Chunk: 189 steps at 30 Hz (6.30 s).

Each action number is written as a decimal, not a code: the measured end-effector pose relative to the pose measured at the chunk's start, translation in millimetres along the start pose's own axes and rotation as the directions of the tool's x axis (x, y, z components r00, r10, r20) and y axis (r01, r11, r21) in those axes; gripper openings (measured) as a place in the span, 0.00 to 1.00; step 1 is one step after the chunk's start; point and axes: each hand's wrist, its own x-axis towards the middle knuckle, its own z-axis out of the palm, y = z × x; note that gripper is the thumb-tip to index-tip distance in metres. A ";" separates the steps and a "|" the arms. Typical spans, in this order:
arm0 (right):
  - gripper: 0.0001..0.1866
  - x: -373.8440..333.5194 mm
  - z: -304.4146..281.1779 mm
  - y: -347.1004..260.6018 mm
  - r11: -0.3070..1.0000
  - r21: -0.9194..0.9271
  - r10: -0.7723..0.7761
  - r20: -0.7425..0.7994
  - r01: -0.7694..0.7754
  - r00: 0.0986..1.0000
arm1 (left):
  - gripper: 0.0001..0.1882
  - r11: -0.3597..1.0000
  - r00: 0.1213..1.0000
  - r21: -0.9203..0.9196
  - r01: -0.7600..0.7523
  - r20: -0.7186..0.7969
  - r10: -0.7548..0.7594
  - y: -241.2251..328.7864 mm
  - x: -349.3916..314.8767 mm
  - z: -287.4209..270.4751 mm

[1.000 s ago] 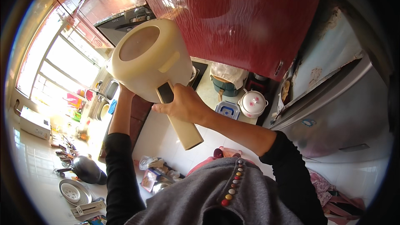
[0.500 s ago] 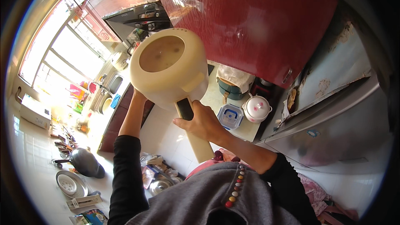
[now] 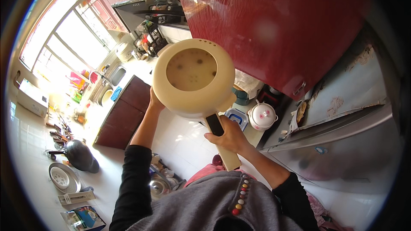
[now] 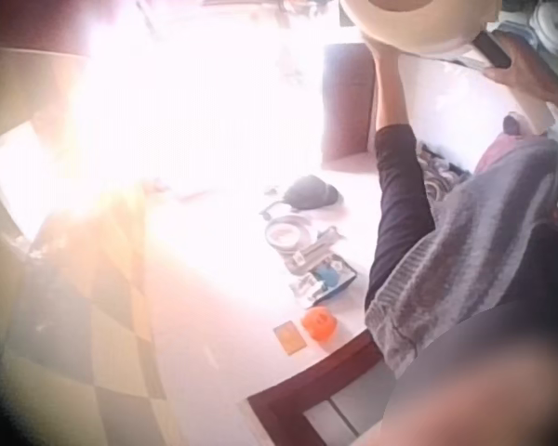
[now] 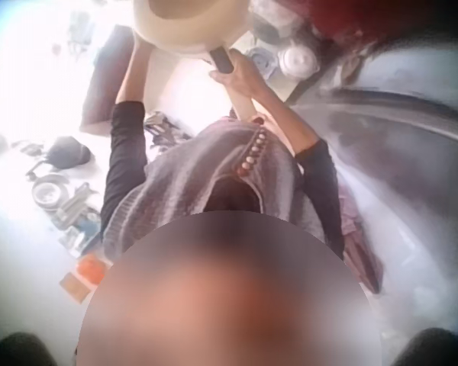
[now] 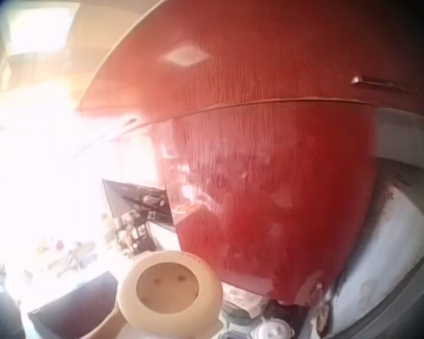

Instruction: The person retrieves an electric kettle from an overhead cabinet, places it on the countertop, and connects the power cord to the kettle base. The person then inspects the kettle and cord before setting it down.

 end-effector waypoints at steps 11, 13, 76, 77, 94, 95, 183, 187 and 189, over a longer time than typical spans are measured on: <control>0.32 -26.1 -10.2 41.4 1.000 0.019 0.016 0.053 -0.017 0.998 | 0.25 0.960 0.958 -0.013 0.280 -0.068 -0.280 -29.7 -43.3 3.2; 0.32 -30.8 -10.2 46.9 1.000 0.018 0.009 0.056 -0.010 0.998 | 0.25 0.951 0.951 -0.081 0.299 -0.054 -0.304 -31.6 -48.9 7.3; 0.32 -76.4 9.4 128.5 0.920 -0.223 0.387 0.389 -0.322 0.836 | 0.23 0.720 0.747 -0.509 0.471 -0.205 -0.633 -108.8 -211.6 -42.4; 0.31 -75.7 13.4 128.5 0.910 -0.235 0.409 0.391 -0.340 0.824 | 0.23 0.711 0.739 -0.527 0.466 -0.209 -0.640 -107.9 -218.1 -46.0; 0.22 -56.6 57.6 116.6 0.917 -0.283 0.367 0.316 -0.282 0.875 | 0.24 0.697 0.761 -0.560 0.447 -0.172 -0.626 -110.6 -240.8 -89.9; 0.23 -57.1 58.3 117.3 0.904 -0.275 0.406 0.311 -0.327 0.859 | 0.24 0.704 0.757 -0.539 0.463 -0.172 -0.630 -112.9 -238.9 -89.7; 0.15 160.5 251.5 512.9 0.908 0.136 0.410 -0.109 -0.395 0.905 | 0.21 0.118 0.628 0.618 0.777 -0.751 -0.205 -367.3 -443.8 -57.5; 0.15 163.2 253.1 522.2 0.906 0.114 0.422 -0.150 -0.408 0.894 | 0.21 0.126 0.627 0.615 0.778 -0.753 -0.201 -369.5 -438.9 -59.2; 0.16 164.6 252.2 529.9 0.916 0.105 0.398 -0.153 -0.386 0.904 | 0.21 0.130 0.632 0.619 0.775 -0.749 -0.201 -371.3 -436.3 -60.5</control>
